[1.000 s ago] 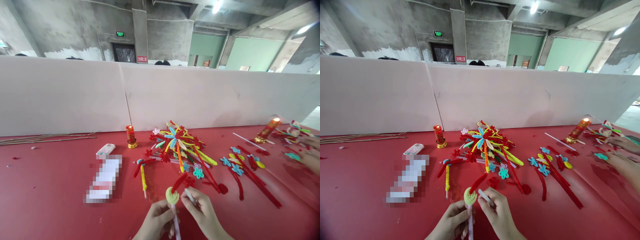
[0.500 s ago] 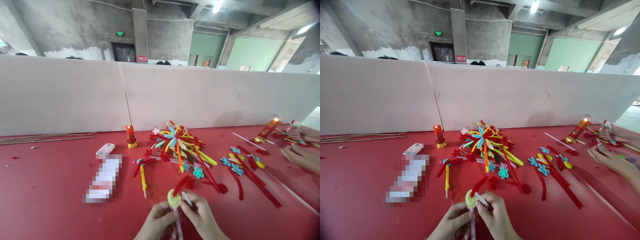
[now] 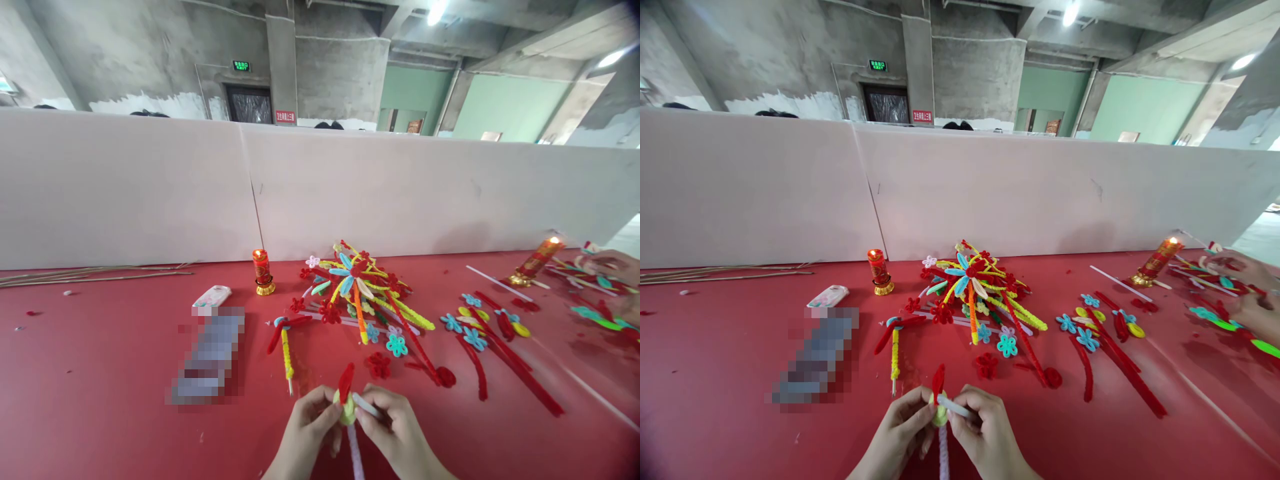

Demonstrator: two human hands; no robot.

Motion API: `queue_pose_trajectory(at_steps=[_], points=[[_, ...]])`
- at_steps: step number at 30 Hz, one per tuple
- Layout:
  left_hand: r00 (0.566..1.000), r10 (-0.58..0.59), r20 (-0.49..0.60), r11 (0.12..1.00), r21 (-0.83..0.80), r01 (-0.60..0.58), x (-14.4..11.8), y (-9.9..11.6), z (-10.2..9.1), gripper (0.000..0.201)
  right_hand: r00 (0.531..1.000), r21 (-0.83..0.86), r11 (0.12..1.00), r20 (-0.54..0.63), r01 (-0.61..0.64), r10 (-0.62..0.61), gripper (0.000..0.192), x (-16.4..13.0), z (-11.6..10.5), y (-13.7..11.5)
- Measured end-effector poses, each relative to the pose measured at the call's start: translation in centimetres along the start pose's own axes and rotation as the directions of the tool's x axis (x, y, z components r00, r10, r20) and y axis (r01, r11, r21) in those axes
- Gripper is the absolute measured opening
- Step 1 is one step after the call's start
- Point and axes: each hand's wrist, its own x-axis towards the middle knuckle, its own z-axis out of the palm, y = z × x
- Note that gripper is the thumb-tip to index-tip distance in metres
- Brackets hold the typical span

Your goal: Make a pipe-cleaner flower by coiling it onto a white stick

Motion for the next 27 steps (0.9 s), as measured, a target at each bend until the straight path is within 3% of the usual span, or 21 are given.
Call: queue_pose_trajectory(at_steps=[6,14,18,20,21,22,24,25,26,27], points=[[0.999,0.04,0.012,0.999,0.012,-0.04,0.2,-0.2,0.0,0.03,1.0,-0.02,1.0,-0.024,0.009,-0.01,0.024,-0.1,0.2,0.5],[0.998,0.069,-0.011,0.987,0.146,-0.066,0.0,-0.6,0.3,0.039,0.996,-0.101,0.992,-0.034,0.08,-0.084,0.023,-0.2,0.5,0.7],[0.996,0.079,0.04,0.939,0.331,-0.088,-0.1,0.4,0.1,0.036,0.995,-0.09,0.995,-0.081,0.044,-0.052,0.025,-0.2,0.5,0.9],[0.968,0.249,-0.023,0.778,0.6,-0.186,0.2,2.2,-1.3,0.032,0.993,-0.063,0.998,-0.114,0.011,-0.018,0.031,-0.2,0.4,1.2],[0.91,0.409,-0.063,0.601,0.769,-0.217,0.4,3.4,-2.5,0.029,0.991,-0.044,0.999,-0.132,-0.002,-0.004,0.033,-0.2,0.3,1.3],[0.818,0.573,-0.057,0.361,0.913,-0.19,0.6,4.7,-3.9,0.027,0.989,-0.027,1.0,-0.146,-0.013,0.009,0.034,-0.1,0.2,1.4],[0.723,0.682,-0.108,0.241,0.967,-0.083,1.0,7.2,-7.3,0.034,0.986,-0.003,1.0,-0.161,-0.03,0.029,0.034,0.0,0.0,1.5],[0.674,0.731,-0.106,0.099,0.994,0.048,1.2,8.2,-9.1,0.044,0.985,0.004,0.999,-0.166,-0.035,0.035,0.034,0.0,-0.1,1.6],[0.657,0.746,-0.108,-0.002,0.986,0.164,1.3,9.0,-10.7,0.053,0.986,0.008,0.999,-0.165,-0.038,0.039,0.034,0.1,-0.1,1.6],[0.652,0.749,-0.121,-0.013,0.98,0.196,1.4,9.5,-12.2,0.058,0.987,0.011,0.999,-0.158,-0.039,0.04,0.034,0.1,-0.1,1.6]])
